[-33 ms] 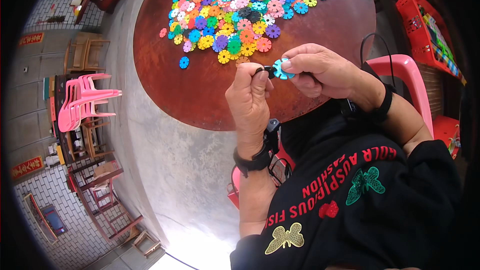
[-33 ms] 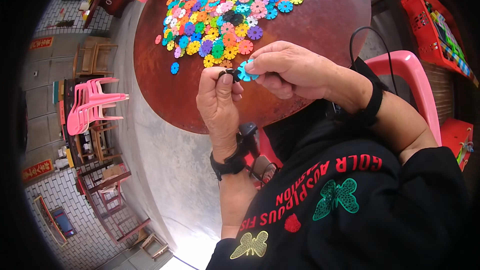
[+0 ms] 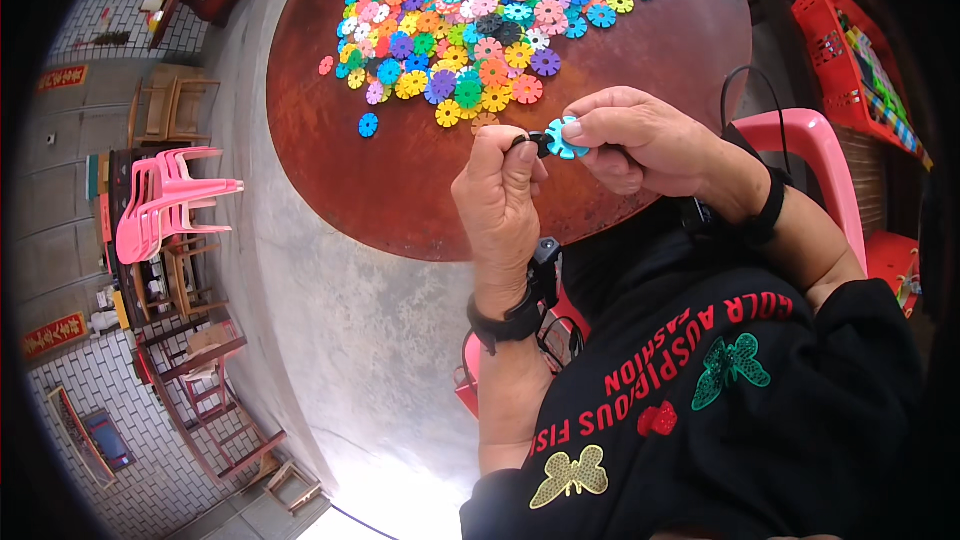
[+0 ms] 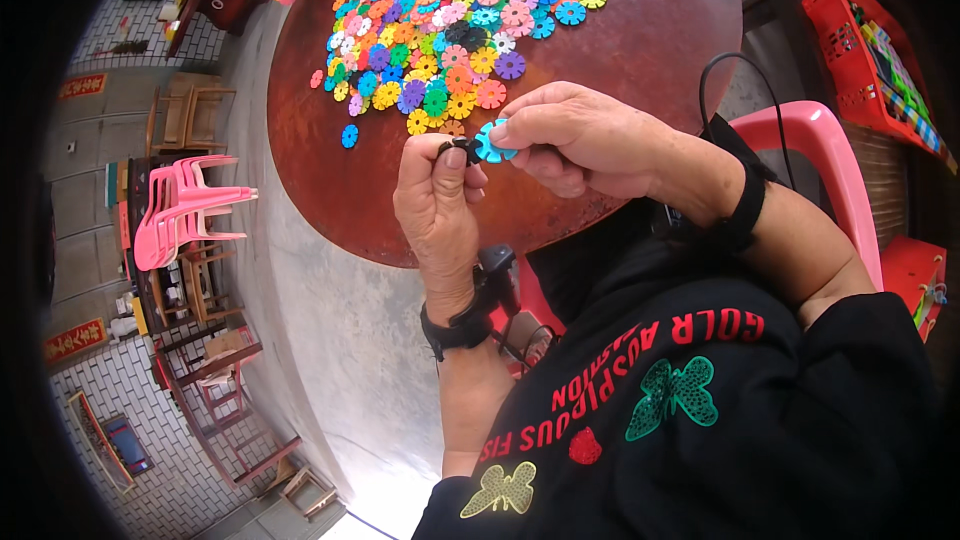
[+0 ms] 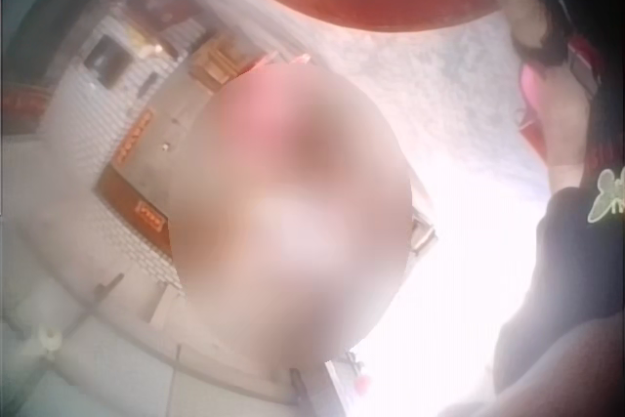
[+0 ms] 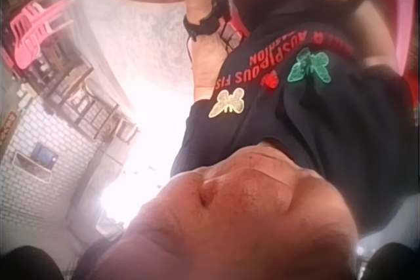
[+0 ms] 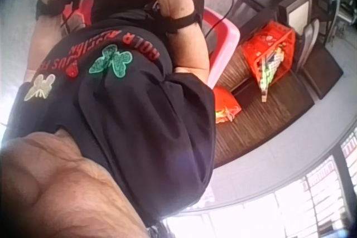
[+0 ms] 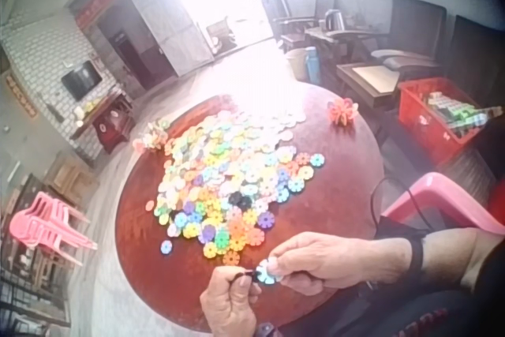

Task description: Assemble colorful plastic snowflake-shaped interlocking toy pieces into a spherical structure.

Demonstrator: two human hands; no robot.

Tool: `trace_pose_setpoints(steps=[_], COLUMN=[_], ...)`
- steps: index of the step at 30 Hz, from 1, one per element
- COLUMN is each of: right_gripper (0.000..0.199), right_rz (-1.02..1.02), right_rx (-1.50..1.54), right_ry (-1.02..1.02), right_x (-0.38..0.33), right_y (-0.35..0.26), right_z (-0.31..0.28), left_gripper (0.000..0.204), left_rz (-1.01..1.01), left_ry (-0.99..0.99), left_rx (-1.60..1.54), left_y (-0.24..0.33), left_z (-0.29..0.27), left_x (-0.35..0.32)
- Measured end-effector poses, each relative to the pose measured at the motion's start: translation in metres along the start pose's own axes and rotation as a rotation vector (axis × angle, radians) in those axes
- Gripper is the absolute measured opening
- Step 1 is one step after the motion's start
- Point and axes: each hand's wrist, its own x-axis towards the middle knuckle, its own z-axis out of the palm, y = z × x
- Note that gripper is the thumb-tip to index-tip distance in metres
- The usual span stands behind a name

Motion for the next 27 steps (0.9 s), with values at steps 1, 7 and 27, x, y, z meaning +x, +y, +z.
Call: trace_pose_setpoints(steps=[1, 7, 27], right_gripper=[0.023, 0.022, 0.025], right_rz=[0.0, -0.01, -0.099], right_rx=[0.0, -0.033, -0.451], right_ry=[0.0, -0.009, 0.037], right_x=[0.0, -0.003, 0.0], right_y=[0.0, 0.002, -0.01], right_z=[0.0, 0.005, -0.018], left_gripper=[0.012, 0.014, 0.016], left_rz=[0.0, 0.022, -0.125], left_ry=[0.0, 0.015, -0.121], left_rx=[0.0, 0.043, -0.157], left_y=[0.0, 0.001, -0.005], left_z=[0.0, 0.003, 0.007], left_x=[0.0, -0.002, 0.001])
